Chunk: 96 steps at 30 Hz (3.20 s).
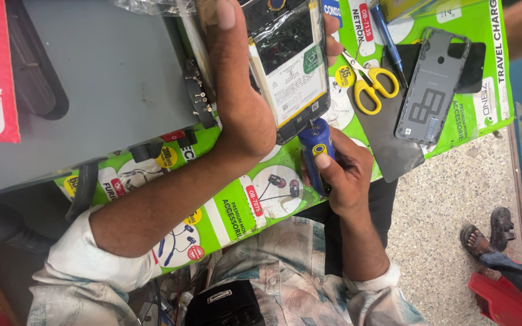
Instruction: The person uses a blue screwdriver to pry open the back cover of a smartphone. They then use a blue heat gun to apply heat to the phone's edges and a pair of yellow scissors to assist in separating the back cover from the frame.
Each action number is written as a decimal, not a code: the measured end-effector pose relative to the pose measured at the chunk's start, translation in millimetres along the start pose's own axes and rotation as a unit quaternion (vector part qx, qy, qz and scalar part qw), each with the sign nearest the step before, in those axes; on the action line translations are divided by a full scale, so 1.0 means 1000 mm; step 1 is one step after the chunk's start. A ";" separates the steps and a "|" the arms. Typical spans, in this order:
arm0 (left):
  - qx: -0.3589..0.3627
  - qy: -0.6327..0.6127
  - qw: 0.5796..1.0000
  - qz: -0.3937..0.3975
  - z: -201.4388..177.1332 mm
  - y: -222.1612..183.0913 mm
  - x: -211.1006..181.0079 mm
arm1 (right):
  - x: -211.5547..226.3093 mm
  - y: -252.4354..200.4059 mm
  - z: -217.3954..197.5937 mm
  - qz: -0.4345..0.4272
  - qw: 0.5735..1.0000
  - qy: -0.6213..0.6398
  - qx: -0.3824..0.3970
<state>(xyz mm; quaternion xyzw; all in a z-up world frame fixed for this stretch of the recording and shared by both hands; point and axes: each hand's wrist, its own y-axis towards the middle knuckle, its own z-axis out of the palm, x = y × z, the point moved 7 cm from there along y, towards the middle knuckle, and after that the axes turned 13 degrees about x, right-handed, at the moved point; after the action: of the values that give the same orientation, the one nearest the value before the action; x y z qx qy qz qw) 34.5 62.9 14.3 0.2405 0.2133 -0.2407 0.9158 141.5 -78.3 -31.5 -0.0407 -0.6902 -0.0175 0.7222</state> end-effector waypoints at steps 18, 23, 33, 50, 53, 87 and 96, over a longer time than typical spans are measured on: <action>-0.025 0.025 0.999 -0.018 0.004 0.002 -0.002 | -0.007 -0.001 -0.006 -0.004 1.000 0.009 0.010; -0.024 0.026 0.999 -0.027 0.008 0.006 -0.005 | -0.008 -0.003 -0.005 -0.007 1.000 0.026 0.013; -0.005 0.027 0.999 -0.022 0.008 0.006 -0.005 | -0.011 -0.006 -0.007 -0.019 0.999 0.038 0.009; 0.014 0.046 0.999 -0.021 0.006 0.005 -0.004 | -0.009 -0.007 -0.006 -0.028 0.997 0.071 -0.006; 0.017 0.055 0.998 -0.019 0.005 0.006 -0.005 | -0.008 -0.006 -0.006 -0.031 0.997 0.066 -0.006; 0.006 0.044 0.999 -0.026 0.000 0.007 -0.003 | -0.011 -0.003 -0.008 -0.019 0.998 0.061 0.026; 0.009 0.049 0.998 -0.028 0.002 0.007 -0.004 | -0.015 -0.002 -0.016 -0.003 0.996 0.090 0.009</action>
<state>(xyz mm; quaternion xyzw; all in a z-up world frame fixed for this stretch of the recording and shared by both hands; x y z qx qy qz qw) 35.8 68.1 20.0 0.2539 0.2630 -0.2562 0.8948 156.4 -82.2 -47.3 -0.0301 -0.6228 -0.0168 0.7816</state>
